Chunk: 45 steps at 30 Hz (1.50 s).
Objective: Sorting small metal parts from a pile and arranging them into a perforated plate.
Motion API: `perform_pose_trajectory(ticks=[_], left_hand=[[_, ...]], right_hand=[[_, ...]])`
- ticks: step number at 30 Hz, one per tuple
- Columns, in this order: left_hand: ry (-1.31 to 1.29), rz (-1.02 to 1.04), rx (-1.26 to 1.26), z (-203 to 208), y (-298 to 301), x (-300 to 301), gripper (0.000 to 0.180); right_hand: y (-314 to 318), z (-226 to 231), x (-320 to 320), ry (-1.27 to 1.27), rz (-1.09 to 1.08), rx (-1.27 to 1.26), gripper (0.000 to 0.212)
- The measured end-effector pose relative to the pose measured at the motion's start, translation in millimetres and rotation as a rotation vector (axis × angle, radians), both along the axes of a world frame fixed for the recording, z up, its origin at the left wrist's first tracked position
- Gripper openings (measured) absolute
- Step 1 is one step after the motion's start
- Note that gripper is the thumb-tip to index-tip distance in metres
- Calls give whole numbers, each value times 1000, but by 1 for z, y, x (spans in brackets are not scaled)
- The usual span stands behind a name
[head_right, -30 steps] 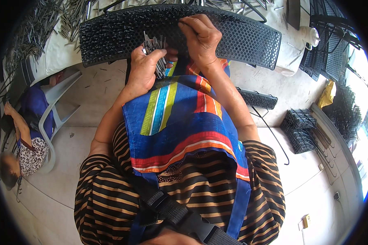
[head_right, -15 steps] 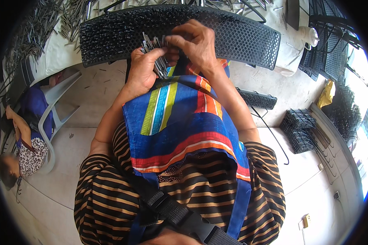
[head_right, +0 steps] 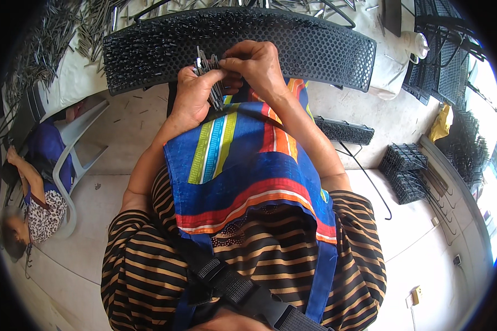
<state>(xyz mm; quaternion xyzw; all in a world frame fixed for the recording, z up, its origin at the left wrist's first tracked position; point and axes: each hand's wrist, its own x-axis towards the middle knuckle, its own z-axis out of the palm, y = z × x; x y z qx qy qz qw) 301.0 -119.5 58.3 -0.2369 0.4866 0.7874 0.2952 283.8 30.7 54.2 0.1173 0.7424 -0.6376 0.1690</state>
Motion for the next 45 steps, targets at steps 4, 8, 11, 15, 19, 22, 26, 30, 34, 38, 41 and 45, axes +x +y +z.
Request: perform_pose_trajectory(ticks=[4,8,11,15,19,22,26,30,34,38,41,45], left_hand=[[-12,120,28,1,2,0,12],[-55,77,25,0,-6,0,12],[-49,-36,21,4,-11,5,13],[-57,-149,112,2,-15,18,16],[2,-390,97,1,-20,29,24],[224,-576,-11,2,-20,28,27],[216,-459,-4,-1,-17,35,20],[120,-266,11,-2,-14,37,14],[11,-202,9,-1,-16,28,11],[8,-167,69,-6,-19,23,12],[-8,-181,104,-7,-22,19,13],[-18,-199,121,-11,-24,21,13]], right_hand=[[2,-6,5,-24,-147,-198,10],[10,1,2,185,-415,-176,6],[24,-17,-9,522,-375,133,7],[28,-12,-17,798,-193,430,11],[26,-13,-14,769,-199,374,12],[25,-18,-13,762,-197,367,12],[22,-26,-12,772,-158,491,13],[21,-21,-11,661,-170,568,13],[22,-22,-14,767,-147,566,11],[22,-17,-16,817,-66,683,10],[22,-16,-15,828,-4,751,11],[21,-16,-15,788,-62,769,14]])
